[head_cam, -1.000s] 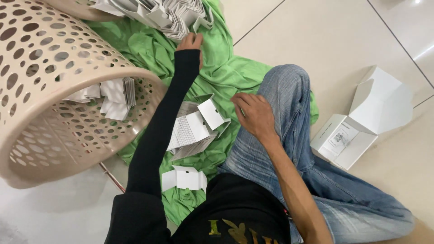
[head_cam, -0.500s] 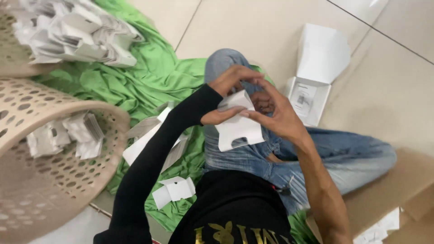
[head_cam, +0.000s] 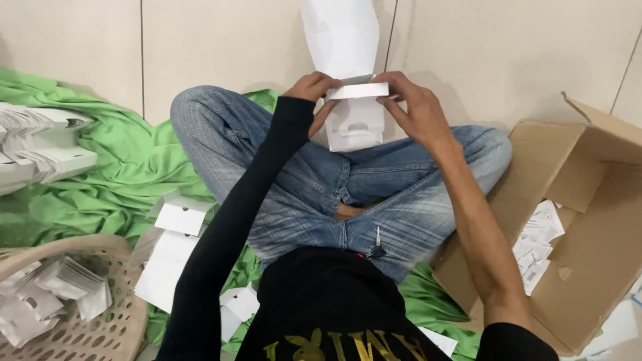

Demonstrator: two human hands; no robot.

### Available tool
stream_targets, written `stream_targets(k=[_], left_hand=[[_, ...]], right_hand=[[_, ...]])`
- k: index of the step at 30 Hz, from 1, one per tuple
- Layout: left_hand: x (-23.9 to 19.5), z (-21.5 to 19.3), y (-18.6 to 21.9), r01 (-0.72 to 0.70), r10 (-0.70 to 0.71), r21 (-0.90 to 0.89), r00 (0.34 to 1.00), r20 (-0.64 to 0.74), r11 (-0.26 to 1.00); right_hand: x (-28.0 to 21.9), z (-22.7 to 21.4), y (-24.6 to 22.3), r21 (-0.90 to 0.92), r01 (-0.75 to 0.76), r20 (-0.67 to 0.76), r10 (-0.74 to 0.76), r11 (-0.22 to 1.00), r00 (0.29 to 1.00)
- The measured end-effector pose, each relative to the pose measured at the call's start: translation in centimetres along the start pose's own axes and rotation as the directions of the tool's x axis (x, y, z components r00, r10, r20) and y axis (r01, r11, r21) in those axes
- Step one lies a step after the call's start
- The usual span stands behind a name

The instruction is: The person sits on the floor and repeatedly picks up small white packets from a cardboard box, places them into small white product boxes, closes the boxes, and stacks them on the floor.

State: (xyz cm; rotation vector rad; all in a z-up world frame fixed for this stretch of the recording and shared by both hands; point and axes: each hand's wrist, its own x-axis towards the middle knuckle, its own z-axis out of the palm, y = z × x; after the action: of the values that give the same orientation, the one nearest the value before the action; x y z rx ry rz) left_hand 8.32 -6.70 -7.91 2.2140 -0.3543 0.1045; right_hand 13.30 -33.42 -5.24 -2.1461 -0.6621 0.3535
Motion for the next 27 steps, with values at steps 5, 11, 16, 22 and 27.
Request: stream_targets(k=[5,11,16,22,27], left_hand=[[0.8,2.8,-4.1,0.034,-0.036,0.074,0.999,0.029,0.997],[0.4,7.0,-5.9,0.006,-0.006,0.377,1.0,-0.003,0.926],[-4.6,0.0,-2.8,-0.023,0.075,0.259,0.979,-0.19,0.965],[-19.4,-15.9,-2.7,0.296,-0.094,0.309,0.843,-0.53,0.904],[-33.9,-19.0,-15.4,0.55,-0.559,0.14,0.829,0.033,0.823]], right_hand=[[2.5,2.4,1.6,-0.331,0.174,-0.032,-0.195,0.927,0.98],[2.6,5.4,4.3,-0.557,0.182,-0.017,-0.23,0.81,0.973],[2.1,6.0,0.2,-0.555,0.261,0.091,-0.254,0.79,0.963],[1.4,12.2,-13.5,0.053,0.119,0.026,-0.12,0.992,0.992],[0.7,22.5,-22.4,0.099,0.553,0.378,-0.545,0.827,0.748]])
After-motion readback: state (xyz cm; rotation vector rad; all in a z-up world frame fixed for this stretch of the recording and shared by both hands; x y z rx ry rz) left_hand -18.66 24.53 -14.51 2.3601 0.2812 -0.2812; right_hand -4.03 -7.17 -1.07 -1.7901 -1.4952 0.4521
